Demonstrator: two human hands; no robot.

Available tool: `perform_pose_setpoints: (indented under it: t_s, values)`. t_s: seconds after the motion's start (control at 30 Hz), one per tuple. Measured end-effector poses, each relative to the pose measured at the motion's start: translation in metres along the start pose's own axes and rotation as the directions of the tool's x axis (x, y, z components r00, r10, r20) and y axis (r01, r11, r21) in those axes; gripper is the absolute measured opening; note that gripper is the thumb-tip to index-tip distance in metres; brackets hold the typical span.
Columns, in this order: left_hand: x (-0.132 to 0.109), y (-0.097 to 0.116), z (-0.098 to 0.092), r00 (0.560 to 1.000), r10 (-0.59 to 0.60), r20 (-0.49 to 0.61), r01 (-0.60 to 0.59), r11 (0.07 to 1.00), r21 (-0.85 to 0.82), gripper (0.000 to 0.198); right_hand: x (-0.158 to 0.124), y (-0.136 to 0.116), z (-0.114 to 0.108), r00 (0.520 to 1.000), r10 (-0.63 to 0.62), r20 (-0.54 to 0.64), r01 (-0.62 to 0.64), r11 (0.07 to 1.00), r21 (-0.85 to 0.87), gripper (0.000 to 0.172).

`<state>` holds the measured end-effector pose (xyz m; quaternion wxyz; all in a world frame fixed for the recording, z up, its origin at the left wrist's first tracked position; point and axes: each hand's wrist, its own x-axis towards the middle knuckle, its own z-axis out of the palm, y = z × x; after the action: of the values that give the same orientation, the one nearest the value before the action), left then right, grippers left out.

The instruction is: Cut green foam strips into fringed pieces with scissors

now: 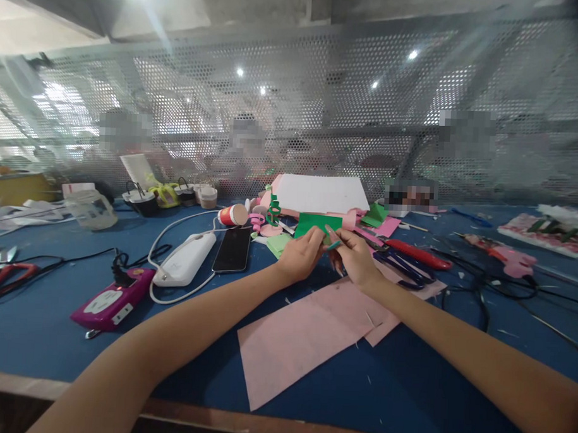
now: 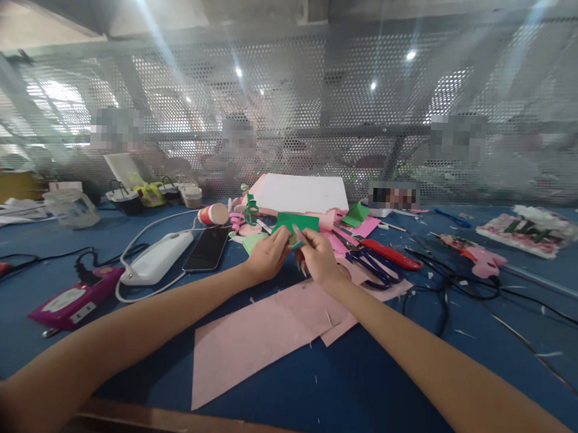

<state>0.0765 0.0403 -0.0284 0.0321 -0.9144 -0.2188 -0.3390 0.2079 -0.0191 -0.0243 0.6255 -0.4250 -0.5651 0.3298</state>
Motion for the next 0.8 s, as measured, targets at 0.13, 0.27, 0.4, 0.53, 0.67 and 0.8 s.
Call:
perform_pose_setpoints:
  t_s: [0.13, 0.27, 0.4, 0.53, 0.67, 0.8]
  values:
    - [0.000, 0.001, -0.002, 0.999, 0.019, -0.026, -0.019, 1.000, 0.019, 0.021, -0.001, 0.001, 0.001, 1.000, -0.001, 0.004, 0.001, 1.000, 0.014, 0.037]
    - [0.000, 0.001, -0.004, 0.999, 0.019, -0.042, -0.020, 0.999, -0.029, 0.018, -0.001, 0.001, 0.001, 1.000, -0.007, -0.004, 0.007, 1.000, 0.010, 0.037]
    - [0.000, 0.001, -0.003, 0.999, -0.019, -0.050, 0.011, 0.990, -0.137, 0.019, -0.002, -0.001, 0.001, 1.000, -0.016, -0.009, 0.016, 1.000, -0.003, 0.038]
    - [0.002, 0.006, 0.001, 0.990, -0.117, -0.080, 0.083, 0.935, -0.345, 0.029, -0.002, 0.000, 0.001, 0.999, -0.043, -0.019, 0.043, 0.999, -0.014, 0.040]
    - [0.004, 0.011, 0.006, 0.964, -0.264, -0.029, 0.202, 0.799, -0.567, 0.036, -0.002, 0.001, 0.002, 0.999, -0.044, -0.024, 0.043, 0.999, -0.027, 0.039]
    - [0.004, 0.010, 0.010, 0.945, -0.326, 0.040, 0.254, 0.649, -0.717, 0.037, -0.002, -0.001, 0.003, 0.998, 0.059, -0.035, -0.053, 0.987, 0.150, 0.040]
